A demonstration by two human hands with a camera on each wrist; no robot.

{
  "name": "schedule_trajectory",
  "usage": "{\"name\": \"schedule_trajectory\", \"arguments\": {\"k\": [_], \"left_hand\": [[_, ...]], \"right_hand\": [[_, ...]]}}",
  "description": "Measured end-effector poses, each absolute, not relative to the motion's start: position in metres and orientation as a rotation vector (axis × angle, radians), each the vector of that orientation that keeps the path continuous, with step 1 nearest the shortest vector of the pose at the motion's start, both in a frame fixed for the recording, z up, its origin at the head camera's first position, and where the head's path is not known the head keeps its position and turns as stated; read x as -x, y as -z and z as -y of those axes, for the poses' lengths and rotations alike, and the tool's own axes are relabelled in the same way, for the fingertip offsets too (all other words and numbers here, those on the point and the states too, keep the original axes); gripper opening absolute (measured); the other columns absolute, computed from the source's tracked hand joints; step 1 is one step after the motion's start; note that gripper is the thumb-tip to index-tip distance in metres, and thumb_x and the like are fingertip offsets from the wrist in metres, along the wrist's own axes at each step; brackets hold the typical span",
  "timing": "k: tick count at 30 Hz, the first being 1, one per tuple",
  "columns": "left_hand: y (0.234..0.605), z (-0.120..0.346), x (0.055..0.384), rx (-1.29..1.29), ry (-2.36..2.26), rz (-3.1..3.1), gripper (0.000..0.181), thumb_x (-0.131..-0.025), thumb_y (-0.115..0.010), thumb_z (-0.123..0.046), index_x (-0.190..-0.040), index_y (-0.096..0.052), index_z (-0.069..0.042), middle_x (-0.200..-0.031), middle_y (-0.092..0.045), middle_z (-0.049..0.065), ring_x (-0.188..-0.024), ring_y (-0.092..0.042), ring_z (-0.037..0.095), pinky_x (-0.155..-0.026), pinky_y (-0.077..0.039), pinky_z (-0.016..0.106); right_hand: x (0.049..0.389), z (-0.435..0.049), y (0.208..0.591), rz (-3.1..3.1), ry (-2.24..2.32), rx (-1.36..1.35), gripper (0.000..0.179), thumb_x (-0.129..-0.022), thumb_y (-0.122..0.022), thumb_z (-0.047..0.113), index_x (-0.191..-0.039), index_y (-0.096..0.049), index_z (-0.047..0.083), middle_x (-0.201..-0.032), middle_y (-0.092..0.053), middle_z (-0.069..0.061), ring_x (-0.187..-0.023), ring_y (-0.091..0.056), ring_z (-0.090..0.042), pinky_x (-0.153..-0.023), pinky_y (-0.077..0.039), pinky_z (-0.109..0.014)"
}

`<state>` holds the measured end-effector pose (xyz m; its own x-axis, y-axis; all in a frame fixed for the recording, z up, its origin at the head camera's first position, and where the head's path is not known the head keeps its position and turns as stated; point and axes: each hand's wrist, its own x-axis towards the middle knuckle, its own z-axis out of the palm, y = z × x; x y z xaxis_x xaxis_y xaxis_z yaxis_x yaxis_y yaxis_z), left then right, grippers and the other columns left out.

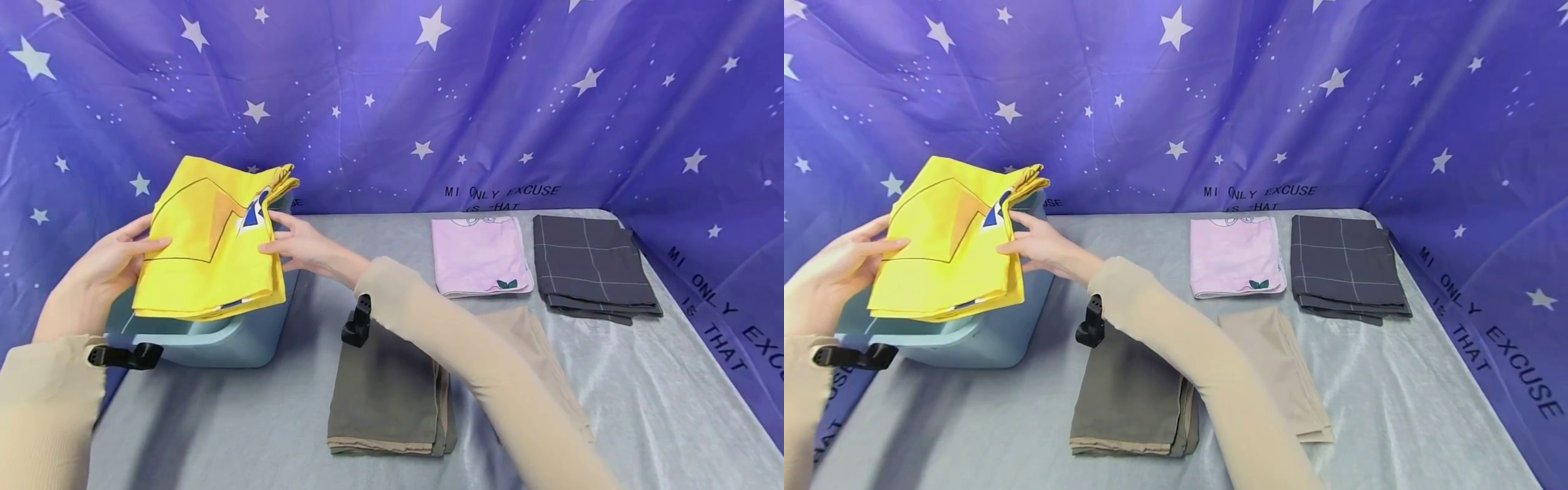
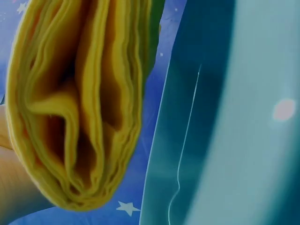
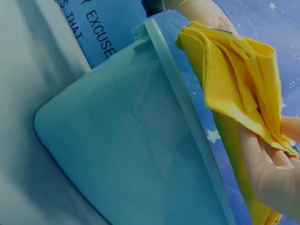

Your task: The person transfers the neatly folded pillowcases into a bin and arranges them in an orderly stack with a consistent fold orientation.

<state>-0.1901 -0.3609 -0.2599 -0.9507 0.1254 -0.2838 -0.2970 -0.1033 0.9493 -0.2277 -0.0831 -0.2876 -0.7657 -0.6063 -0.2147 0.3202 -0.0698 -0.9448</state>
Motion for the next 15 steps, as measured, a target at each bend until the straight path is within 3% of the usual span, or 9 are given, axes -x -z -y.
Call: {"name": "schedule_trajectory", "arguments": {"k": [15], "left_hand": [[0.269,0.391,0.19,0.226,-2.123,-1.888,0.07,-0.089,-0.049,-0.004,-0.142,-0.012,-0.03,-0.09,-0.066,-0.006,-0.078,-0.065,0.014,-0.064,-0.052,0.029]], "right_hand": [[0.224,0.107,0.291,-1.6,1.838,0.295,0.07,-0.083,-0.058,0.002,-0.139,-0.026,0.028,-0.117,-0.057,-0.006,-0.098,-0.058,-0.019,-0.077,-0.049,-0.039]]}}
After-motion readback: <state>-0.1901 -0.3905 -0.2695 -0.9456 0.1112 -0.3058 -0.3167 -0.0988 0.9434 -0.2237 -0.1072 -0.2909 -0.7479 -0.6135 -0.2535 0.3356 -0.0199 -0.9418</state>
